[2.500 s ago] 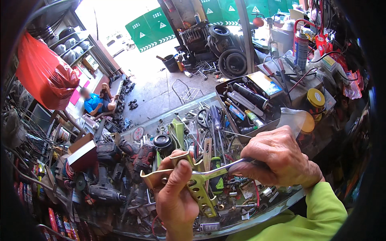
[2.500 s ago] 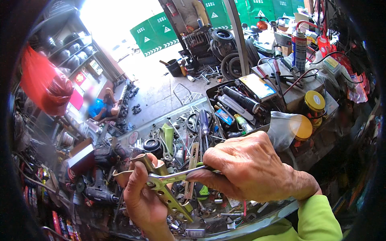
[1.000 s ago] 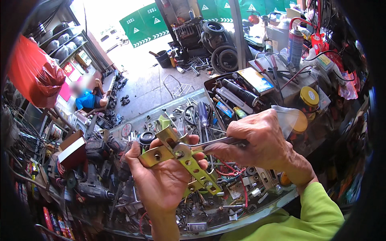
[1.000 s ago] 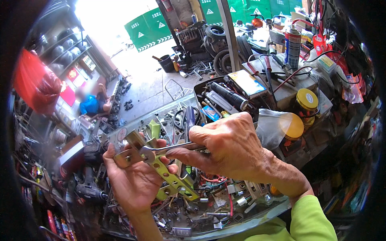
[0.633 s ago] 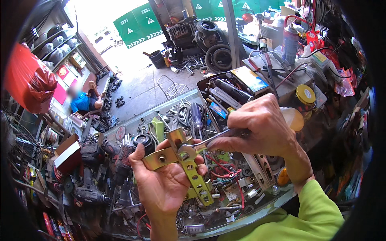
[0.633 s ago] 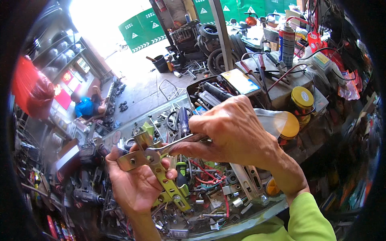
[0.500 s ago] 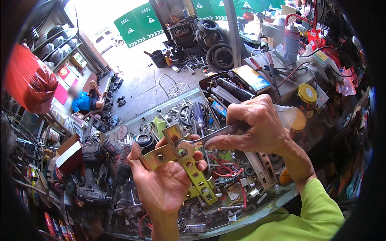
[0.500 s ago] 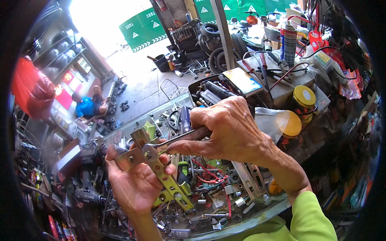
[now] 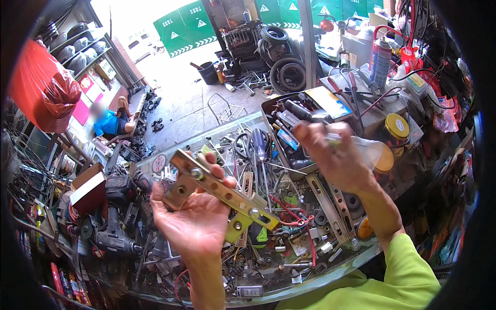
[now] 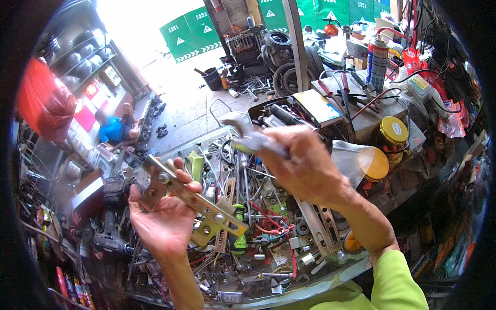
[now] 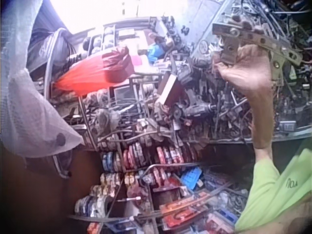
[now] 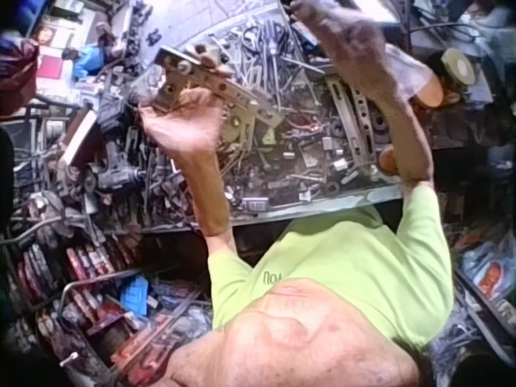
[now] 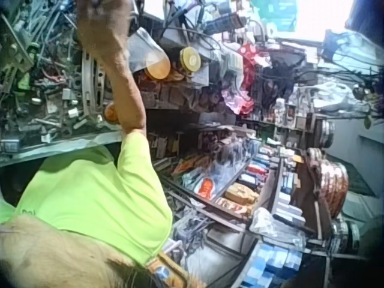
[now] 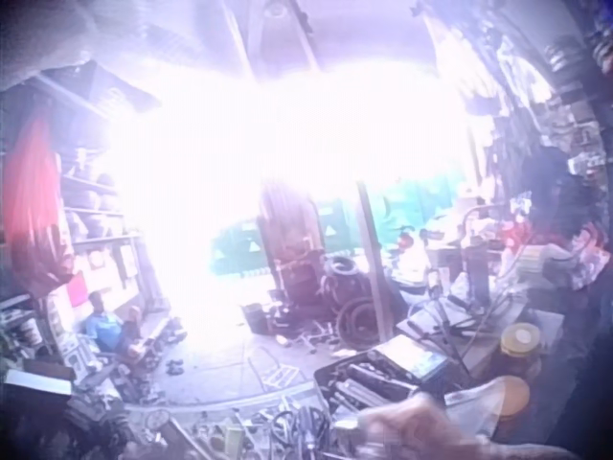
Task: The person assembles a metal bracket by inserting a bolt and tightening it with a wrench. They repeatedly adjust the bolt and reposition the bracket while working at a cluttered workbench.
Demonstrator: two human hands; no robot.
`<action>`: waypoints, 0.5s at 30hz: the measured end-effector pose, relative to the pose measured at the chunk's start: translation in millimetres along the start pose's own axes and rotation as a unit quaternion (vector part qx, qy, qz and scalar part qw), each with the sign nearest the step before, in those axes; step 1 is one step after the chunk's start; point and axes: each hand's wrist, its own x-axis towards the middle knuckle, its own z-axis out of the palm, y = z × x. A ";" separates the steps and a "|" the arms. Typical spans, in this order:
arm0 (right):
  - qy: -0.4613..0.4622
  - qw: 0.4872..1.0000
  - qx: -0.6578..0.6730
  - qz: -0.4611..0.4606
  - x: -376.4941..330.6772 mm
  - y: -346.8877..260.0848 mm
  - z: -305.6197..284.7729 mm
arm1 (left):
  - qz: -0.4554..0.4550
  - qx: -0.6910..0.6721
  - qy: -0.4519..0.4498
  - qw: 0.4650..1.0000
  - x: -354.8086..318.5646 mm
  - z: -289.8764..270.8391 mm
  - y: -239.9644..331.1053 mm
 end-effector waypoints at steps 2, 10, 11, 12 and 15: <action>-0.120 0.988 0.059 0.076 -2.0 4.4 14.3 | 0.038 -0.010 0.000 0.999 -0.7 -1.3 5.8; -0.345 0.888 0.232 0.197 -11.6 -5.0 44.9 | 0.085 -0.049 -0.025 0.995 -2.9 -2.4 11.1; -0.333 0.874 0.289 0.205 -13.2 -5.7 45.5 | 0.088 -0.047 -0.019 0.995 -2.8 0.0 9.0; -0.320 0.856 0.347 0.210 -14.0 -6.7 46.4 | 0.080 -0.058 -0.014 0.995 -3.9 4.3 7.3; -0.303 0.828 0.408 0.239 -10.0 -0.1 39.4 | 0.066 0.008 -0.073 0.995 -2.8 8.6 2.5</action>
